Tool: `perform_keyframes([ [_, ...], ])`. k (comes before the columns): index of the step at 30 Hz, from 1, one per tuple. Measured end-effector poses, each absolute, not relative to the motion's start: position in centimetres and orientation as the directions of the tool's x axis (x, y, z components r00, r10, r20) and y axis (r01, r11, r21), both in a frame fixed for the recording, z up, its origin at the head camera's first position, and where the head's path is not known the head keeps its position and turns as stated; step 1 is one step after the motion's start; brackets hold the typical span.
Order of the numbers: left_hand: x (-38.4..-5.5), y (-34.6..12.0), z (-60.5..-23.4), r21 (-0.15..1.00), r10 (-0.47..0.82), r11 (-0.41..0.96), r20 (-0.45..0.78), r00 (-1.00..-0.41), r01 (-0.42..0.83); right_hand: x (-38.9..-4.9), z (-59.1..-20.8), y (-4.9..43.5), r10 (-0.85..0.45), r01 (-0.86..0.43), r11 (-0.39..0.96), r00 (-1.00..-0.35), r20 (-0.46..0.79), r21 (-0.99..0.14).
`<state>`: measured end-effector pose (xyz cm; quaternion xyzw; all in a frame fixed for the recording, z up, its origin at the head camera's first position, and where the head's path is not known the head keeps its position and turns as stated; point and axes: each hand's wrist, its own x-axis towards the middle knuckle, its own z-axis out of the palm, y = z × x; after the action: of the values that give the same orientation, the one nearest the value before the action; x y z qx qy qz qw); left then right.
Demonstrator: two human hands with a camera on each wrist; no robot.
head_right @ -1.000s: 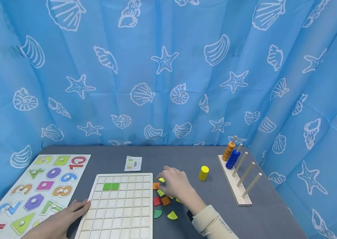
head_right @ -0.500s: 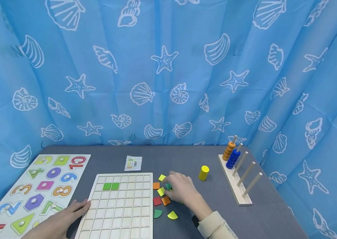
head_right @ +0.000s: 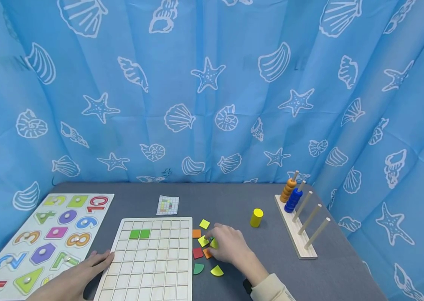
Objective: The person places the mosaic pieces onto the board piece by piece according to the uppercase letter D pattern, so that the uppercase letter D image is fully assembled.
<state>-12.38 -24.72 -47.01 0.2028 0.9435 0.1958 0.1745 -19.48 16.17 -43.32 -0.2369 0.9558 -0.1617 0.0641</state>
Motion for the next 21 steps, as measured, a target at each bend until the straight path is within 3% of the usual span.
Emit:
perform_keyframes([
  [21,-12.46,-24.41,-46.94,0.460,0.432,0.844,-0.277,-0.858,0.276,-18.77,-44.01,16.34,-0.522,-0.459,0.798,-0.850,-0.069,-0.390],
])
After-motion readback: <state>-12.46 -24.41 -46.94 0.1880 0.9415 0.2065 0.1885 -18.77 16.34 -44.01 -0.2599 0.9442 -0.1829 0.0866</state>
